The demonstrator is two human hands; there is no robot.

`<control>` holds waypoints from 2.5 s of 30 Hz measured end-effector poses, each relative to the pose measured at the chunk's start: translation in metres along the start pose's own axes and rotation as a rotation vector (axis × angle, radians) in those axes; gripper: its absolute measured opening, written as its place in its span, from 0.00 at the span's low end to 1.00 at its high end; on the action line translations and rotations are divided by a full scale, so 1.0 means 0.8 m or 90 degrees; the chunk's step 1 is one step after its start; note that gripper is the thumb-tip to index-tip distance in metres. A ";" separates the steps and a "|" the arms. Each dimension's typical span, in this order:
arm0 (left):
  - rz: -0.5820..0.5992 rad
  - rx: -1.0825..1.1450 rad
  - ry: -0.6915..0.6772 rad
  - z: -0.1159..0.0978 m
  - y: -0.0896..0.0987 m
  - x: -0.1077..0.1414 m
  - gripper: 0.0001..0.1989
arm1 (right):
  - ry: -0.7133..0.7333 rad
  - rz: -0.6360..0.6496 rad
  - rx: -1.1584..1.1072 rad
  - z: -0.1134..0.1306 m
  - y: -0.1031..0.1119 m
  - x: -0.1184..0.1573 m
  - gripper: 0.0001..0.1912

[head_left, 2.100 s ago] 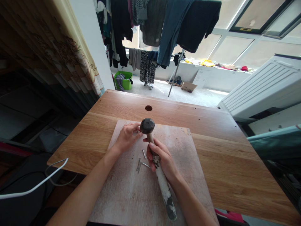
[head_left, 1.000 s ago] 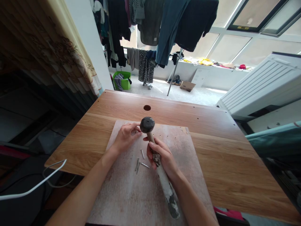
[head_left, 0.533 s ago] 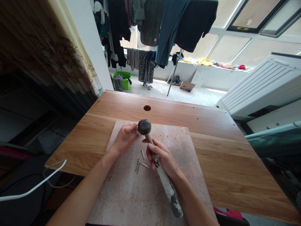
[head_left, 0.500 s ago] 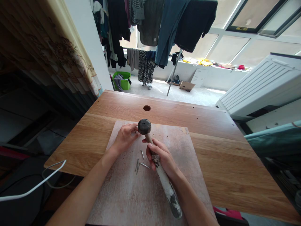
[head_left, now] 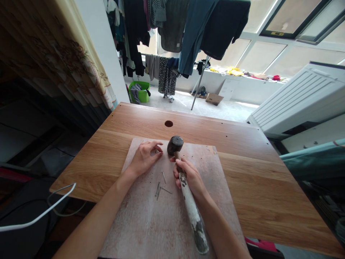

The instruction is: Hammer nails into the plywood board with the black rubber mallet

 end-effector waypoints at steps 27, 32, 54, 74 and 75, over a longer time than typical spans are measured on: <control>0.007 0.031 -0.005 0.002 -0.002 -0.002 0.15 | 0.150 -0.203 0.765 0.042 0.019 0.027 0.09; -0.009 0.086 0.017 0.004 0.000 -0.004 0.17 | 0.128 -0.276 0.862 0.037 0.031 0.041 0.12; 0.302 -0.251 0.001 -0.116 -0.037 0.048 0.07 | 0.117 -0.353 0.952 0.024 0.031 0.041 0.12; 0.100 -0.117 -0.103 -0.095 -0.010 0.005 0.06 | 0.118 -0.355 0.929 0.024 0.035 0.038 0.10; 0.051 -0.083 -0.110 -0.090 -0.006 -0.001 0.05 | 0.116 -0.356 0.928 0.024 0.036 0.037 0.10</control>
Point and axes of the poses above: each hand's wrist, its own x-axis away from the middle knuckle, its own y-axis out of the back of the hand, z = x × y, the point moved 5 cm from there along -x, towards the middle knuckle, and after that the axes turned 8 degrees about -y, right-handed, at the moved point
